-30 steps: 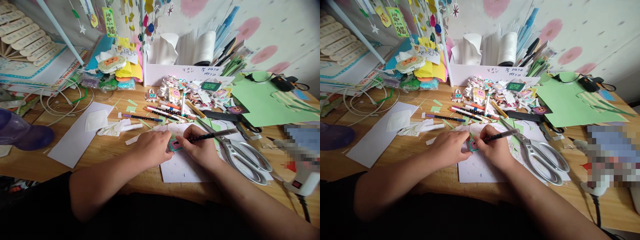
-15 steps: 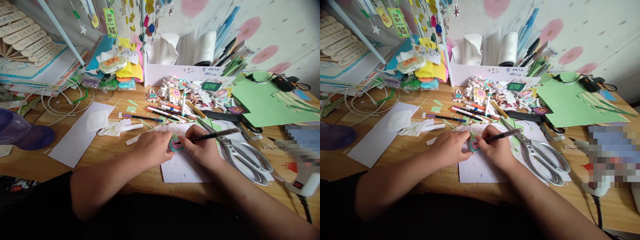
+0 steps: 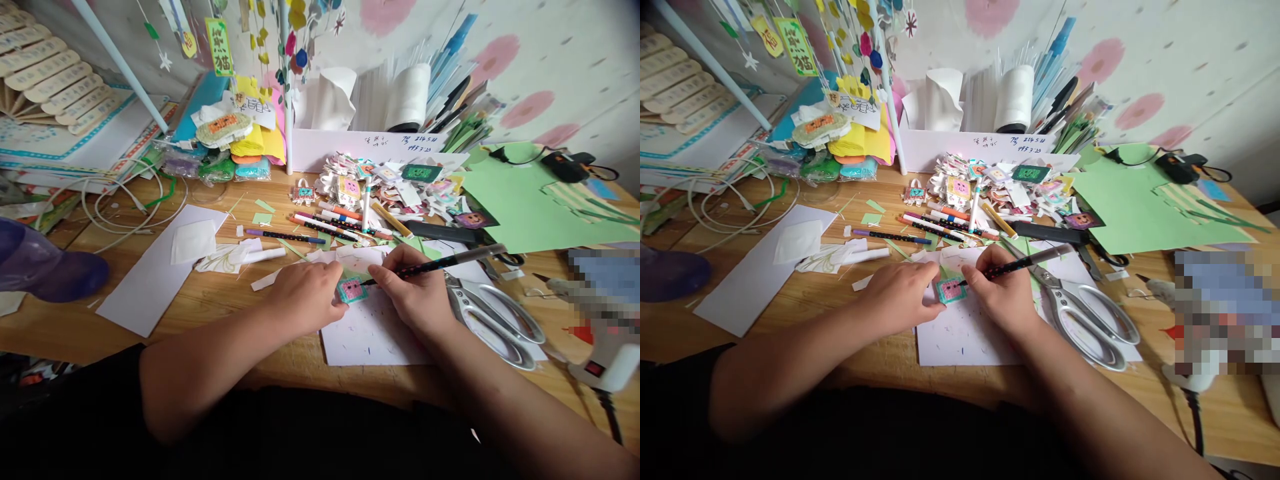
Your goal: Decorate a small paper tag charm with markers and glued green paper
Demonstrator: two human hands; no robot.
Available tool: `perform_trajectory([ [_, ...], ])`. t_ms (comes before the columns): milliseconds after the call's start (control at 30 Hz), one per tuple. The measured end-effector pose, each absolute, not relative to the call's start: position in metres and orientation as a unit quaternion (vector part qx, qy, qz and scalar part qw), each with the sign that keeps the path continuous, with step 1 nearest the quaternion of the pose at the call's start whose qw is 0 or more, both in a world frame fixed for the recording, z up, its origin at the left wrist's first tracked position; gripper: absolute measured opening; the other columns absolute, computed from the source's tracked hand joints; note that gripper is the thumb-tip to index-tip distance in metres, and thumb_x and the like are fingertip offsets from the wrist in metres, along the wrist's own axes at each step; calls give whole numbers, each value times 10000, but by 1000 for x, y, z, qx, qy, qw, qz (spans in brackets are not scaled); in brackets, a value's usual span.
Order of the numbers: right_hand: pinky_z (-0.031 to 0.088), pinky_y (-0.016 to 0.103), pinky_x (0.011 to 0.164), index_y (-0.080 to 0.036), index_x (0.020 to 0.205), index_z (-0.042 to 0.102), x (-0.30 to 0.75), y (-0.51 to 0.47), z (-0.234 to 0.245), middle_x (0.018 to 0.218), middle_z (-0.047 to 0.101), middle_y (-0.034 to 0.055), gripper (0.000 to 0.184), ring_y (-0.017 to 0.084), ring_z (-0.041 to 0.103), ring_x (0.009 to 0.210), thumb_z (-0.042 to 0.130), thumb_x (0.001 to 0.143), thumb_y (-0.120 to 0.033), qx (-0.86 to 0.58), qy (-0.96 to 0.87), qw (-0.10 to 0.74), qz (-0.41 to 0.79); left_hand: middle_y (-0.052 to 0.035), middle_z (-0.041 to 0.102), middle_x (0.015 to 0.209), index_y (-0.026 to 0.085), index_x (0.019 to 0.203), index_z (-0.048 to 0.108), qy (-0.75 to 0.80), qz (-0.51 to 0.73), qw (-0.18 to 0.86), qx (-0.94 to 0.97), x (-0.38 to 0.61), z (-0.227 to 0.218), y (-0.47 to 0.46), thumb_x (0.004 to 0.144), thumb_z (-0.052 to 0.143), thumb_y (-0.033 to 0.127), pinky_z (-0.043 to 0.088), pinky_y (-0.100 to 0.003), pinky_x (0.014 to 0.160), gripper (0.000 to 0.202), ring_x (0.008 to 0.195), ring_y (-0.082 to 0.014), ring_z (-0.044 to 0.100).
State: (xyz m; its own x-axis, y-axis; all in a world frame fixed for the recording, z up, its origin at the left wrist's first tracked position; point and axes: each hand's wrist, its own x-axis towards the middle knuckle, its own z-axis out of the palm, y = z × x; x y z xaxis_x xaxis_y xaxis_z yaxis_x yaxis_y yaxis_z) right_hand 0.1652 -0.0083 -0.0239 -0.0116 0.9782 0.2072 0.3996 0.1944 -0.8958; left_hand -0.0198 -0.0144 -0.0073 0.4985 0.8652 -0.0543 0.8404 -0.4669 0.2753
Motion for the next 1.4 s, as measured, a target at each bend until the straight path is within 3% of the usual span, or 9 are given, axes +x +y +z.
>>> perform_trajectory([
  [400,290,247,437,-218,557,440,157,-9,-17,500,412,-51,258,103,360,470,622,736,-261,-547,-678,392,296,-48,694,830,184,893,555,498,51,130,856,-19,-7,-14,742,620,418,459,-348,624,287,780,-261,662],
  [767,298,252,437,-220,568,462,162,-11,-20,508,435,-47,263,106,379,469,663,735,-255,-532,-646,448,315,-46,698,827,181,890,559,495,58,124,858,-19,-8,-14,743,622,422,461,-347,624,288,773,-257,665],
  [1400,289,239,430,-220,560,426,160,-12,-19,508,406,-51,232,99,357,467,593,721,-215,-518,-710,384,282,-50,707,845,186,907,557,496,51,126,857,-19,-7,-14,751,609,444,473,-353,633,306,795,-261,670],
])
